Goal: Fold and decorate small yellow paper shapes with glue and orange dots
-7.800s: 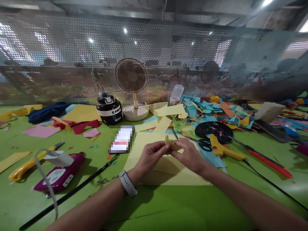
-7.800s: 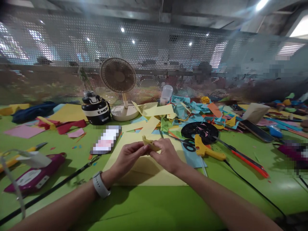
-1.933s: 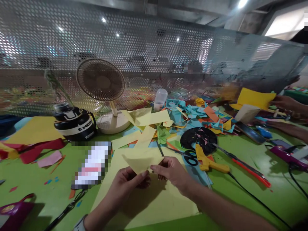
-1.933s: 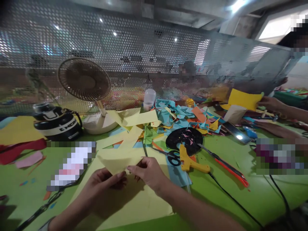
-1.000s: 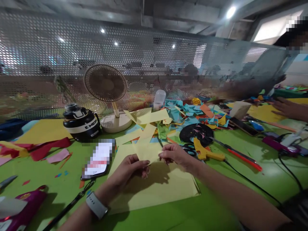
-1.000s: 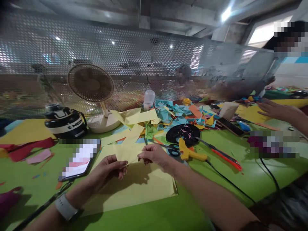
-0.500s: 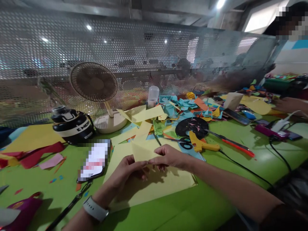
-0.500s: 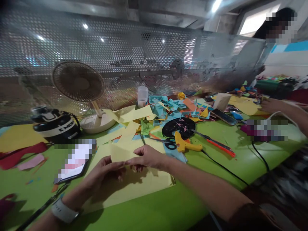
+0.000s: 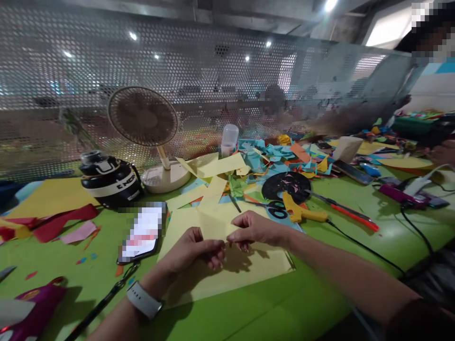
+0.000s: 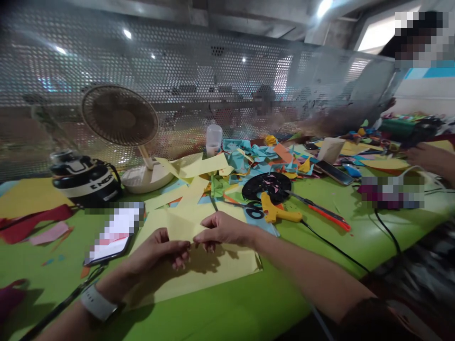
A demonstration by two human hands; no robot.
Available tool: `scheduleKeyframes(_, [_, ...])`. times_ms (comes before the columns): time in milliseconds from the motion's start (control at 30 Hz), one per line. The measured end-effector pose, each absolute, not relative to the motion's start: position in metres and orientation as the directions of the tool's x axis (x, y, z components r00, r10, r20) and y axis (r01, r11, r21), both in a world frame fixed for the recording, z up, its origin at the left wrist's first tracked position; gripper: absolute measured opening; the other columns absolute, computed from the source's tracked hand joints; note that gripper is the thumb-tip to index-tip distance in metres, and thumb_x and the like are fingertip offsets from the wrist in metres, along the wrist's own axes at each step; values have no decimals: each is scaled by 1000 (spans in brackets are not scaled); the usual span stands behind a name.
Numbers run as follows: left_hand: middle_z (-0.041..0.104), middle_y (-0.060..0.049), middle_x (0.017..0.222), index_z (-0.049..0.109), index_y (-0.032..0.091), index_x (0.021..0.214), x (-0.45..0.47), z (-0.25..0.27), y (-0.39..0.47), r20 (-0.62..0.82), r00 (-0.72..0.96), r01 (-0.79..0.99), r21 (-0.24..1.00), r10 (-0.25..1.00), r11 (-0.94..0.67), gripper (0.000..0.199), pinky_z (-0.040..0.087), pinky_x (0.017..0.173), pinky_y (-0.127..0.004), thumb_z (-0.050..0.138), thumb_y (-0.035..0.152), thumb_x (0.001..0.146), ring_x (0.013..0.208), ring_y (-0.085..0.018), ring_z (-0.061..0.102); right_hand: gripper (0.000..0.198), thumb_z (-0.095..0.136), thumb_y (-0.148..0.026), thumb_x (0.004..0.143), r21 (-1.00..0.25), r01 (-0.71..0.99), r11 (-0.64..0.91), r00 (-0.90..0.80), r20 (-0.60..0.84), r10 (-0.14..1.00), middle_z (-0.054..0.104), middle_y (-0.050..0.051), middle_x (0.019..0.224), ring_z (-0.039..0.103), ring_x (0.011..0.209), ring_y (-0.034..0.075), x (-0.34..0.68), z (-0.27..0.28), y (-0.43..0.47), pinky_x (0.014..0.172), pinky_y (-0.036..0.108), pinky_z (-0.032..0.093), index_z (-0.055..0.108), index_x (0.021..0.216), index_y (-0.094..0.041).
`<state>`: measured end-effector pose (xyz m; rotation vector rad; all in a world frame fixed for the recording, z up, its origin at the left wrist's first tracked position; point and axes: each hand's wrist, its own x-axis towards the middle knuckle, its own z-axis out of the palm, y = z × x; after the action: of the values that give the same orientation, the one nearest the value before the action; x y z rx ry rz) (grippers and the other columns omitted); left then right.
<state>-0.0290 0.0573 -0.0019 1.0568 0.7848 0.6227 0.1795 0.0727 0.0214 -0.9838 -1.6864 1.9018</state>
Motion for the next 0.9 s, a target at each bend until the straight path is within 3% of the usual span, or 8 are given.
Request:
scheduleKeyframes(300, [70, -8, 56, 71, 8, 59, -31, -1, 61, -282, 529, -102, 915, 800, 389, 28, 48, 45, -17, 83, 33, 59, 43, -9, 60, 18, 70, -29, 66, -967, 155, -202, -602, -255, 757, 60, -3, 48, 51, 38, 5, 190, 23, 89, 42, 16, 39, 61, 63, -13])
scheduleKeyframes(467, [69, -7, 54, 71, 8, 61, -27, 0, 58, -271, 504, -166, 902, 820, 399, 24, 47, 44, -16, 82, 30, 61, 42, -9, 59, 28, 66, -37, 71, -961, 165, -220, -560, -275, 782, 58, -3, 46, 52, 38, 5, 187, 24, 87, 35, 14, 26, 57, 60, -13])
scheduleKeyframes(667, [70, -8, 57, 71, 8, 62, -27, 6, 58, -300, 552, -101, 902, 778, 419, 27, 50, 47, -18, 81, 33, 62, 44, -10, 61, 29, 71, -38, 72, -965, 199, -172, -685, -262, 680, 60, -2, 48, 52, 39, 5, 186, 24, 82, 44, 17, 42, 63, 64, -11])
scheduleKeyframes(900, [68, -7, 55, 70, 8, 61, -28, 6, 57, -272, 537, -120, 912, 799, 391, 24, 48, 46, -18, 78, 30, 65, 42, -9, 59, 23, 68, -32, 73, -969, 131, -211, -690, -242, 682, 59, -3, 46, 48, 35, 4, 191, 19, 87, 40, 16, 42, 62, 63, -12])
